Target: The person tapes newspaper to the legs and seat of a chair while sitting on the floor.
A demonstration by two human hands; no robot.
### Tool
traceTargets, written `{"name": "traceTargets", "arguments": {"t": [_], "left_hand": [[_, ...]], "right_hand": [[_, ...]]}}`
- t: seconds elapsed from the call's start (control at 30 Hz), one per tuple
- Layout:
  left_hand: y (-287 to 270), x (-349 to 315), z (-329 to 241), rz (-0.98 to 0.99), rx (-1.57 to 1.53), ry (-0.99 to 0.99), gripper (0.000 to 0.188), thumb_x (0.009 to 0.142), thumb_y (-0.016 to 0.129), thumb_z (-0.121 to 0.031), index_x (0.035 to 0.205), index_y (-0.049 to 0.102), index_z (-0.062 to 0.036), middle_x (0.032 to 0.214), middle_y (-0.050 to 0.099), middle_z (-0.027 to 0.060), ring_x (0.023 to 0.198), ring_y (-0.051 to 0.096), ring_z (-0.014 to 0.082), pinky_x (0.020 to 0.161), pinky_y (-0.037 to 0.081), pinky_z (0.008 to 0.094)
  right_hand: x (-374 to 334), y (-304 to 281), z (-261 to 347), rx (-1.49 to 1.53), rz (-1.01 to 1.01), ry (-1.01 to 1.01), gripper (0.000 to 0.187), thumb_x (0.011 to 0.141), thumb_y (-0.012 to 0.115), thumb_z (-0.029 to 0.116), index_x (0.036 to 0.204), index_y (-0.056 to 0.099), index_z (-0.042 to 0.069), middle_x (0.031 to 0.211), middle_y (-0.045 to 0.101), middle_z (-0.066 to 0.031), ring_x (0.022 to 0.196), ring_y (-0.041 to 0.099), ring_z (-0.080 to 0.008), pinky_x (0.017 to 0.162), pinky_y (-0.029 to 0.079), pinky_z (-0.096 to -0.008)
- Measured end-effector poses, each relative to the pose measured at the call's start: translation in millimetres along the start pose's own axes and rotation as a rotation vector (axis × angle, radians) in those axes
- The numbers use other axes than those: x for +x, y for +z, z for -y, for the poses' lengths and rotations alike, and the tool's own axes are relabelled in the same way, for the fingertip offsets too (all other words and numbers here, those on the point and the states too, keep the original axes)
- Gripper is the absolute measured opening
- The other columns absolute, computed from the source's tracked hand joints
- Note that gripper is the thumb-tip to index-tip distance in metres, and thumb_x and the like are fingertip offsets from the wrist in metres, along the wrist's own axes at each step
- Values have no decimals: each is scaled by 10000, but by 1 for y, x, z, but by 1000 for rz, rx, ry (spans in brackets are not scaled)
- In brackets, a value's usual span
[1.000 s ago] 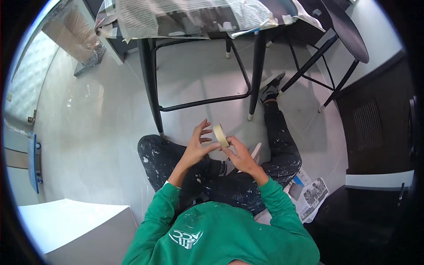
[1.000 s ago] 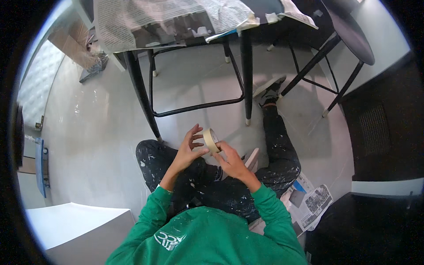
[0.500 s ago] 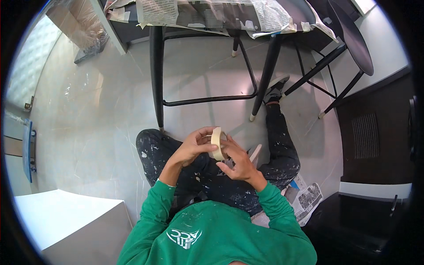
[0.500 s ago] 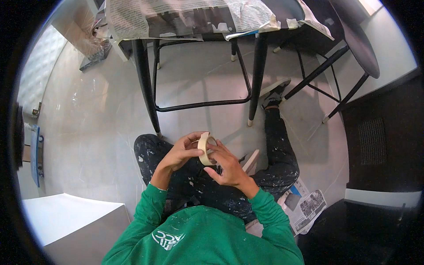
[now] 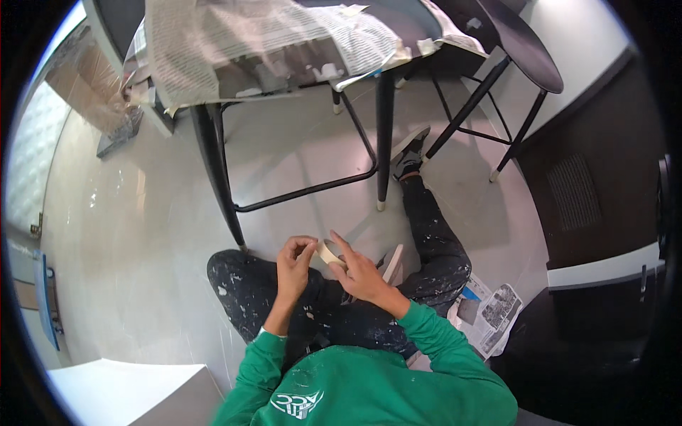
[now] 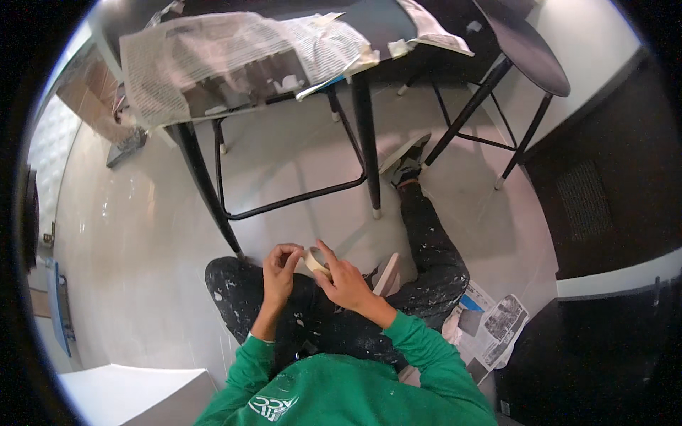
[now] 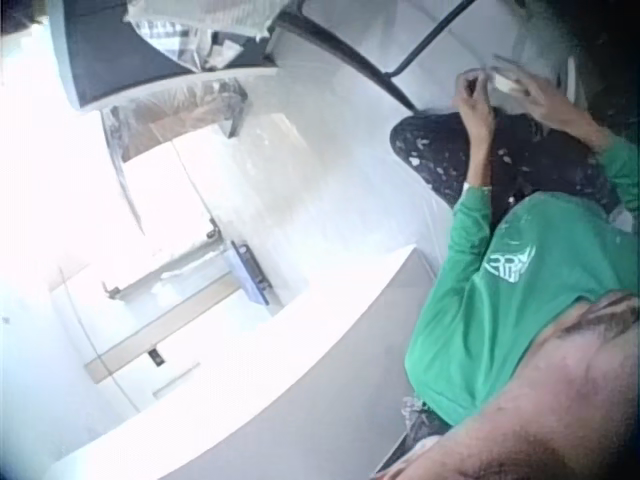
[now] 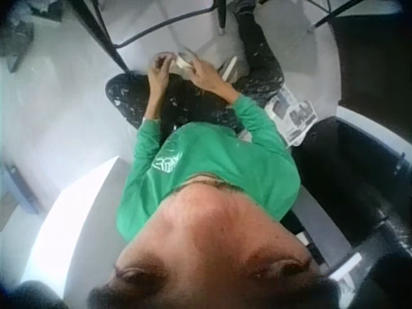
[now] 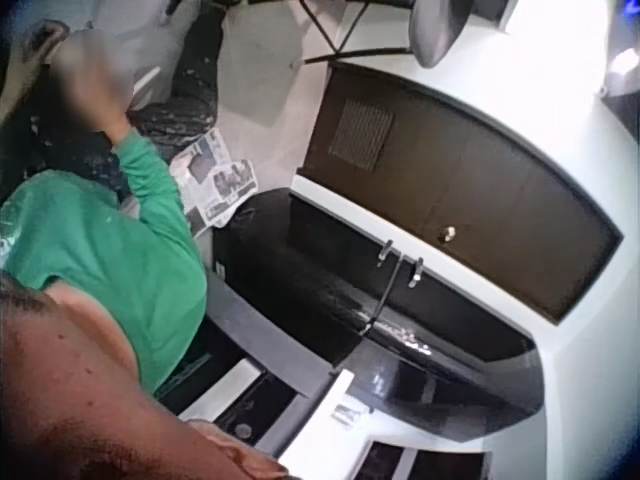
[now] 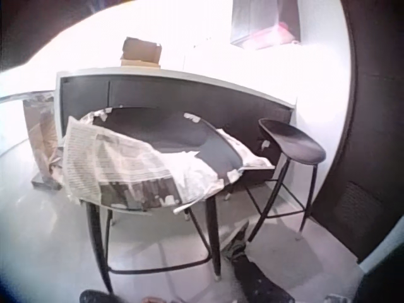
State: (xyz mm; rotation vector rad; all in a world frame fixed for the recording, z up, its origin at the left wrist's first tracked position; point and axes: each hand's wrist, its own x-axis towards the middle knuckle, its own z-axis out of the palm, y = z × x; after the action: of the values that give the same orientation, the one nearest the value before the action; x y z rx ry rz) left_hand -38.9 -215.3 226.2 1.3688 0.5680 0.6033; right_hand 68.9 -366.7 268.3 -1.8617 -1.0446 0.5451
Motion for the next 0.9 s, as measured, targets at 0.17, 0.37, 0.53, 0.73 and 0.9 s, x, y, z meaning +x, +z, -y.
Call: {"name": "traceTargets", "arguments": {"t": [0.17, 0.37, 0.53, 0.73, 0.9], "left_hand": [[22, -10, 15, -77, 95, 146, 104, 1002, 653, -46, 1063, 599, 18, 1056, 724, 122, 960, 663, 138, 886, 515, 287], [29, -4, 64, -134, 138, 58, 336, 904, 772, -7, 1134, 526, -14, 955, 677, 69, 772, 637, 109, 694, 508, 247], [26, 5, 112, -193, 31, 8, 353, 871, 792, 8, 1110, 534, -13, 866, 645, 29, 690, 582, 71, 608, 461, 234], [3, 22, 139, -506, -49, -192, 336, 927, 677, 28, 1189, 471, -14, 933, 648, 72, 847, 660, 134, 613, 543, 255], [-1, 24, 89, -378, 40, -41, 179, 1086, 515, -149, 1202, 468, -21, 963, 666, 95, 814, 678, 155, 510, 574, 283]], "right_hand": [[19, 8, -34, 123, 120, 195, 331, 985, 635, 187, 1282, 617, 44, 1140, 687, -251, 983, 669, -453, 834, 527, -476], [24, 37, -81, -1, -60, 37, 152, 944, 677, 157, 987, 662, 11, 873, 628, -194, 820, 631, -427, 718, 492, -480], [15, 54, -85, -231, -209, -102, 105, 904, 713, 127, 927, 685, 27, 817, 599, -162, 786, 625, -391, 691, 493, -483], [11, 63, -105, -322, -237, -266, 132, 888, 737, 122, 1003, 752, 60, 849, 632, -141, 805, 650, -363, 711, 531, -463], [16, 68, -172, -575, -85, -32, 376, 868, 770, 163, 1220, 716, 44, 980, 658, -180, 893, 664, -363, 815, 551, -432]]}}
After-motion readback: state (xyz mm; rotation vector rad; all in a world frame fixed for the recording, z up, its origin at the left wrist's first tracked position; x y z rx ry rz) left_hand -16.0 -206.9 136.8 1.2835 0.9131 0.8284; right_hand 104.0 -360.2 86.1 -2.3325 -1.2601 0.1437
